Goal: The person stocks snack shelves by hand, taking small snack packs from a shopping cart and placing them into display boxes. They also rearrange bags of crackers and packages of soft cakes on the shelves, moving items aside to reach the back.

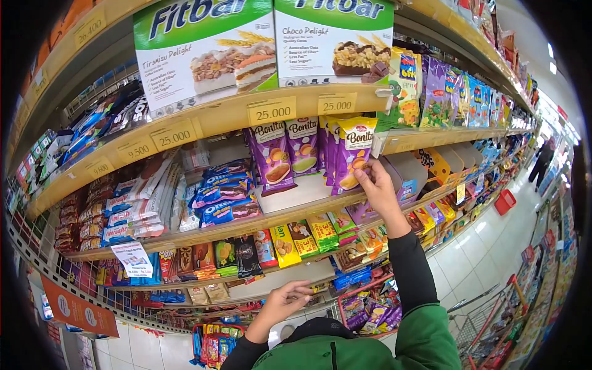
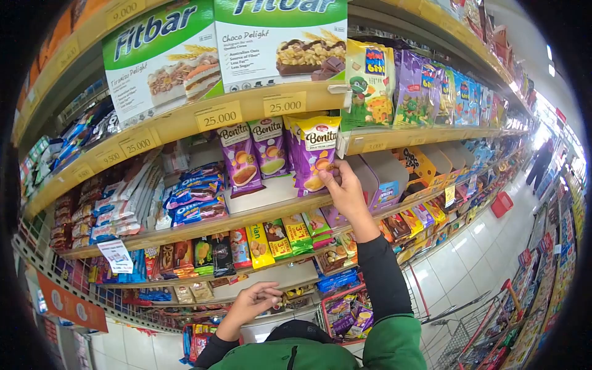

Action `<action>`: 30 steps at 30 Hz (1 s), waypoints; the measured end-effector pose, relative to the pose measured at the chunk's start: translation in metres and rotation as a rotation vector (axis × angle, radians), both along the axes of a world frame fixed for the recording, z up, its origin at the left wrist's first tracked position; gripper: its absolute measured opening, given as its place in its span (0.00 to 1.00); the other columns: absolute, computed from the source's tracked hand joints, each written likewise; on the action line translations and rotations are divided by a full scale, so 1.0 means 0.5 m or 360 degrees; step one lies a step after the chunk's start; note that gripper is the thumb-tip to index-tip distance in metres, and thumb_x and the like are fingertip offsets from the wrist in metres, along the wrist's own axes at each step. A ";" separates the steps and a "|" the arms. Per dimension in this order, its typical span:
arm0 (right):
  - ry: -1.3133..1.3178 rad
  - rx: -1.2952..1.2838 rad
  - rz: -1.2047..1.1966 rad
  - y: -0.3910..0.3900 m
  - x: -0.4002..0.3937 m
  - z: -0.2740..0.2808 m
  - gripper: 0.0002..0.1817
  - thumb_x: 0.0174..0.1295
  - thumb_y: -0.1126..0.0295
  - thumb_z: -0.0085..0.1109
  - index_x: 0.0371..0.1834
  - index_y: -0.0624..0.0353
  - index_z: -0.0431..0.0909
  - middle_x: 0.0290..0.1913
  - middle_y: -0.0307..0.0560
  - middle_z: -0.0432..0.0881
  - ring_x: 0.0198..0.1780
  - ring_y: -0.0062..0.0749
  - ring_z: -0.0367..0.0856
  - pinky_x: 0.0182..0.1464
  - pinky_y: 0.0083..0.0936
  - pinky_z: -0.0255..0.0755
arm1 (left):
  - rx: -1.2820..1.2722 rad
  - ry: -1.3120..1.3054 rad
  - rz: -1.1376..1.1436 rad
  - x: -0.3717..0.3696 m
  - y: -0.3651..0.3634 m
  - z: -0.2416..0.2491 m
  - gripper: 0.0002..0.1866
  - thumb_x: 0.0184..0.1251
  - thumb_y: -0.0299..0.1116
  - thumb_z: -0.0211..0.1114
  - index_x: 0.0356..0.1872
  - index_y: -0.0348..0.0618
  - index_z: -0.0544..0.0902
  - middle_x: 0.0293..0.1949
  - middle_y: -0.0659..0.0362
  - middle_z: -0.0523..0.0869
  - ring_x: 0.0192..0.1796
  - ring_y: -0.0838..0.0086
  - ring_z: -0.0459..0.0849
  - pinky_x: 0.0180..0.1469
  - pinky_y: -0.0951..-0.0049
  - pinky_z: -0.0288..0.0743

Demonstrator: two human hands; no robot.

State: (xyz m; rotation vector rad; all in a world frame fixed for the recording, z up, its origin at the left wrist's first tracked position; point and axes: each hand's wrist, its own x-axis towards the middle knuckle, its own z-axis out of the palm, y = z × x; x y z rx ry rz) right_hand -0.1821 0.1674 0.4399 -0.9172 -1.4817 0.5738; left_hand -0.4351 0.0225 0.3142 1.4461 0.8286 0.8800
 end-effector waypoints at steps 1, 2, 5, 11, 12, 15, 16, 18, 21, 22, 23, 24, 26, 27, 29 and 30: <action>0.0029 0.0014 0.0006 -0.005 -0.003 0.002 0.17 0.58 0.66 0.53 0.44 0.67 0.68 0.35 0.44 0.76 0.35 0.18 0.73 0.38 0.16 0.68 | -0.0009 -0.0019 -0.0004 0.001 -0.001 0.000 0.19 0.57 0.28 0.60 0.50 0.39 0.70 0.41 0.56 0.80 0.40 0.79 0.79 0.40 0.79 0.72; 0.0058 0.0028 0.0012 -0.009 -0.003 0.003 0.17 0.58 0.66 0.54 0.44 0.67 0.67 0.35 0.44 0.76 0.35 0.18 0.73 0.37 0.16 0.68 | -0.0018 -0.0039 -0.0008 0.002 -0.001 -0.001 0.19 0.57 0.28 0.60 0.50 0.39 0.70 0.41 0.56 0.80 0.40 0.79 0.79 0.40 0.79 0.72; 0.0014 0.0055 -0.0022 -0.012 0.005 0.000 0.18 0.57 0.66 0.54 0.44 0.68 0.67 0.34 0.44 0.77 0.34 0.19 0.74 0.37 0.16 0.68 | -0.0021 -0.0002 -0.0005 0.003 -0.003 0.003 0.19 0.57 0.28 0.59 0.51 0.39 0.69 0.41 0.56 0.80 0.40 0.79 0.79 0.40 0.78 0.72; -0.0062 0.0059 -0.0154 -0.003 0.017 -0.001 0.14 0.55 0.68 0.55 0.41 0.66 0.70 0.30 0.44 0.78 0.31 0.18 0.74 0.33 0.16 0.68 | -0.0068 -0.0027 -0.0017 0.013 -0.006 0.003 0.19 0.57 0.27 0.59 0.51 0.38 0.69 0.41 0.56 0.80 0.40 0.78 0.79 0.42 0.78 0.72; -0.0038 0.0081 -0.0178 0.003 0.016 -0.004 0.13 0.55 0.68 0.55 0.39 0.65 0.72 0.28 0.43 0.77 0.29 0.18 0.73 0.31 0.16 0.67 | -0.0086 -0.0047 -0.0020 0.015 -0.006 0.001 0.19 0.57 0.27 0.59 0.51 0.38 0.69 0.41 0.56 0.80 0.40 0.78 0.79 0.42 0.78 0.72; -0.0069 0.0099 -0.0173 0.008 0.020 -0.011 0.13 0.55 0.68 0.55 0.39 0.65 0.71 0.27 0.43 0.77 0.28 0.18 0.72 0.31 0.17 0.67 | -0.0084 -0.0006 -0.0056 0.019 -0.005 0.001 0.19 0.57 0.23 0.58 0.51 0.35 0.68 0.42 0.52 0.78 0.44 0.72 0.78 0.45 0.74 0.74; -0.0045 0.0072 -0.0161 0.000 0.018 -0.007 0.13 0.55 0.68 0.55 0.40 0.65 0.71 0.27 0.43 0.76 0.28 0.19 0.71 0.31 0.18 0.66 | -0.0086 0.0005 -0.0057 0.021 -0.004 -0.001 0.19 0.57 0.25 0.58 0.51 0.36 0.69 0.41 0.53 0.79 0.43 0.74 0.78 0.44 0.76 0.73; -0.0059 0.0028 -0.0192 -0.020 0.017 0.002 0.13 0.55 0.68 0.54 0.40 0.64 0.71 0.27 0.44 0.76 0.28 0.20 0.72 0.32 0.18 0.67 | -0.0085 0.0017 -0.0052 0.025 -0.004 -0.010 0.18 0.58 0.27 0.59 0.51 0.38 0.70 0.41 0.56 0.80 0.40 0.79 0.78 0.41 0.80 0.71; -0.0109 0.0079 -0.0252 -0.040 0.034 -0.006 0.13 0.57 0.68 0.52 0.43 0.63 0.70 0.30 0.47 0.77 0.31 0.24 0.75 0.33 0.19 0.67 | -0.0085 0.0097 -0.0068 0.031 -0.004 -0.013 0.18 0.58 0.28 0.59 0.51 0.38 0.70 0.41 0.56 0.80 0.40 0.79 0.78 0.41 0.80 0.71; -0.0103 0.0116 -0.0256 -0.047 0.044 -0.014 0.13 0.57 0.68 0.52 0.43 0.62 0.70 0.30 0.48 0.77 0.32 0.24 0.75 0.33 0.19 0.67 | -0.0127 0.0092 -0.0068 0.033 -0.004 -0.014 0.19 0.58 0.28 0.58 0.51 0.38 0.69 0.40 0.57 0.80 0.40 0.79 0.78 0.41 0.79 0.71; -0.0096 0.0144 -0.0261 -0.056 0.054 -0.020 0.13 0.57 0.68 0.52 0.43 0.62 0.70 0.31 0.48 0.78 0.32 0.25 0.75 0.33 0.19 0.68 | -0.0099 0.0114 -0.0080 0.036 -0.003 -0.012 0.19 0.58 0.27 0.58 0.51 0.37 0.69 0.41 0.55 0.79 0.41 0.77 0.78 0.43 0.77 0.71; -0.0085 0.0095 -0.0224 -0.079 0.071 -0.025 0.13 0.57 0.68 0.52 0.44 0.61 0.70 0.32 0.46 0.77 0.33 0.24 0.75 0.34 0.20 0.68 | -0.0082 0.0142 -0.0095 0.039 -0.001 -0.011 0.18 0.58 0.25 0.57 0.51 0.35 0.68 0.42 0.53 0.78 0.43 0.75 0.78 0.44 0.75 0.72; -0.0140 0.0101 -0.0254 -0.139 0.105 -0.030 0.13 0.57 0.68 0.52 0.44 0.60 0.70 0.32 0.45 0.76 0.33 0.24 0.75 0.35 0.20 0.69 | -0.0114 0.0133 -0.0103 0.041 -0.003 -0.038 0.19 0.58 0.28 0.58 0.51 0.37 0.69 0.40 0.56 0.80 0.39 0.79 0.78 0.43 0.79 0.70; -0.0166 0.0075 -0.0280 -0.174 0.127 -0.040 0.13 0.57 0.68 0.52 0.45 0.60 0.70 0.32 0.45 0.76 0.33 0.24 0.75 0.35 0.20 0.69 | -0.0164 0.0182 -0.0096 0.041 -0.005 -0.051 0.19 0.57 0.28 0.58 0.51 0.37 0.69 0.40 0.56 0.80 0.40 0.78 0.78 0.44 0.78 0.70; 0.0081 -0.0148 -0.0137 -0.238 0.180 -0.080 0.13 0.58 0.71 0.50 0.45 0.62 0.69 0.32 0.40 0.75 0.35 0.21 0.74 0.37 0.18 0.68 | -0.0126 0.0315 -0.0115 0.039 -0.004 -0.081 0.19 0.58 0.28 0.58 0.51 0.37 0.69 0.40 0.55 0.79 0.40 0.77 0.78 0.44 0.78 0.71; 0.0128 -0.0158 -0.0176 -0.257 0.216 -0.122 0.13 0.58 0.72 0.49 0.47 0.61 0.68 0.32 0.39 0.75 0.36 0.21 0.74 0.38 0.18 0.68 | -0.0245 0.0354 -0.0099 0.033 -0.003 -0.108 0.19 0.58 0.28 0.58 0.51 0.37 0.69 0.40 0.54 0.79 0.40 0.76 0.78 0.44 0.77 0.71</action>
